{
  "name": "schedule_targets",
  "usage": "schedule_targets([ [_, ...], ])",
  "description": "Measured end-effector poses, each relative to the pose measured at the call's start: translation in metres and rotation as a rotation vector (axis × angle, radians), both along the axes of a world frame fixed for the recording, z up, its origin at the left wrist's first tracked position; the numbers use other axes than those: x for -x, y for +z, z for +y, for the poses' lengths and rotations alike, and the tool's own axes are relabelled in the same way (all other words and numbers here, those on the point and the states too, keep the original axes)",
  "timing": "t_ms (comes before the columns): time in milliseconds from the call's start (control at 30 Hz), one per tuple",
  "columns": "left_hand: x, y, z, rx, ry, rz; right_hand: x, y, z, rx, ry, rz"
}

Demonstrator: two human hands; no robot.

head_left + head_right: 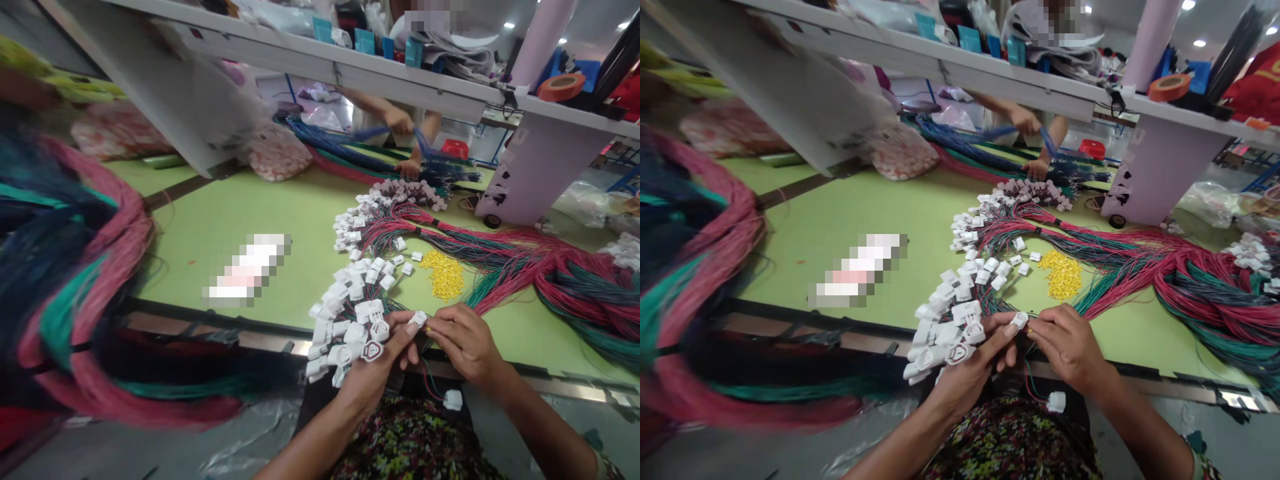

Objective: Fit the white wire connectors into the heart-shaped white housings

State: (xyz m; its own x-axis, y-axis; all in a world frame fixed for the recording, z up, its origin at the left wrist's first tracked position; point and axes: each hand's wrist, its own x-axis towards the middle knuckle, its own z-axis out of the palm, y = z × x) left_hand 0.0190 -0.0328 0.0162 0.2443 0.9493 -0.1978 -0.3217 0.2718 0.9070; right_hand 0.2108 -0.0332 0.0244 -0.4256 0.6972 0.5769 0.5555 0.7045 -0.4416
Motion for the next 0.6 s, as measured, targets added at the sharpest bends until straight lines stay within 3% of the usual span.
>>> schedule_targets([
  [433,0.0012,-0.0032,-0.0024,-0.050,-0.028,0.005,0.0065,0.0049,-0.0024,-0.015,-0.046,0.038],
  [600,0.0013,-0.0014,-0.0044,-0.046,-0.061,-0.045,0.0080,0.0062,-0.0062,0.216,-0.064,0.313],
])
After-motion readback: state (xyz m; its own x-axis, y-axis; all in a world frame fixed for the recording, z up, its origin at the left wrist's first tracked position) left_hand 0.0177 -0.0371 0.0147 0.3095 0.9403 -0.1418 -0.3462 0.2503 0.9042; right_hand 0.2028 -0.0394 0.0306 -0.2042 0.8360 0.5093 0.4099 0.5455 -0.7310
